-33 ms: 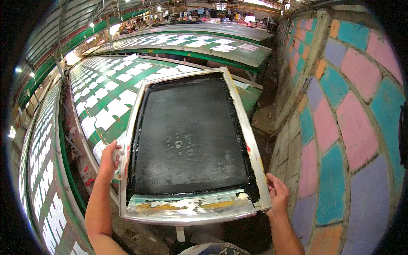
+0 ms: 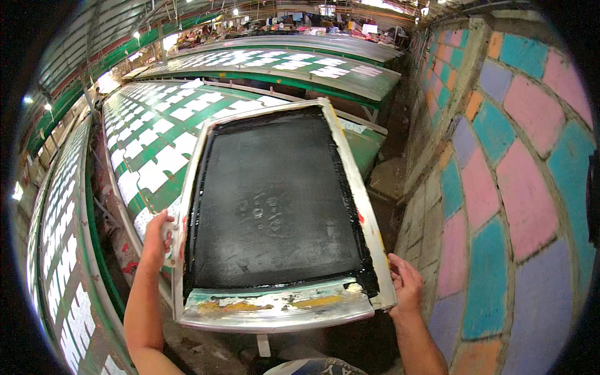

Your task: The person uses a squeegee to spread black ink across a screen printing frame placed over a green surface with white cutout patterns. The person repeatedly pulls the squeegee across the screen to distribute the ink evenly.

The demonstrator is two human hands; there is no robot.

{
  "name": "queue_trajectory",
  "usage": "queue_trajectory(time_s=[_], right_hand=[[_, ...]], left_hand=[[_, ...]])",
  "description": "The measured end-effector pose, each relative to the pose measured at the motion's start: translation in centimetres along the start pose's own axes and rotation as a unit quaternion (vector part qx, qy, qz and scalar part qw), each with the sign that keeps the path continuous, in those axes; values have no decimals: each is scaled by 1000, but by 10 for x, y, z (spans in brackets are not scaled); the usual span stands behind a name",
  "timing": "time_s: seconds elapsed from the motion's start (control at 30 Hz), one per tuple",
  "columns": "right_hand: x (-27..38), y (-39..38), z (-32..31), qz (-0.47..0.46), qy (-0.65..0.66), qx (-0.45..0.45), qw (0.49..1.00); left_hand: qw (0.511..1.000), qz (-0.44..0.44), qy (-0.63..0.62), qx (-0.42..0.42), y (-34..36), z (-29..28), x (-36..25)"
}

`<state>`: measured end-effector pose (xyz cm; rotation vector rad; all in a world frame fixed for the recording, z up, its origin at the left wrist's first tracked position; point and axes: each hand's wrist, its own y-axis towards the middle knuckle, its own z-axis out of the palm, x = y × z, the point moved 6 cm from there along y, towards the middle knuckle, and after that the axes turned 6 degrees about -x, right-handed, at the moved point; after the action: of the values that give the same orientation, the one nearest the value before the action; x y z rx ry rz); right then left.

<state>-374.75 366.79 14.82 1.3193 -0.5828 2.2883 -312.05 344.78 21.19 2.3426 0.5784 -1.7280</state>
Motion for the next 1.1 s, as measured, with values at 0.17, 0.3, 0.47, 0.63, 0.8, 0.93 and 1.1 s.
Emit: queue_trajectory(time_s=[0.17, 0.3, 0.47, 0.63, 0.8, 0.93, 1.1], right_hand=[[7, 110, 31, 52, -21, 53, 997], [27, 184, 43, 39, -36, 72, 996], [50, 279, 46, 64, -17, 102, 993], [72, 399, 53, 59, -15, 158, 986], [93, 533, 53, 71, 3, 208, 975], [124, 628, 63, 116, 9, 259, 959], [148, 725, 87, 136, 11, 298, 945]], left_hand=[[987, -44, -22, -152, 29, 16, 21], [992, -60, -39, -105, 58, 70, -5], [992, -54, -50, -99, 50, 137, -50], [985, -60, -66, -150, 51, 209, -76], [973, -60, -72, -211, 44, 285, -115], [961, -60, -102, -250, 37, 352, -150], [941, -67, -76, -323, 24, 397, -175]])
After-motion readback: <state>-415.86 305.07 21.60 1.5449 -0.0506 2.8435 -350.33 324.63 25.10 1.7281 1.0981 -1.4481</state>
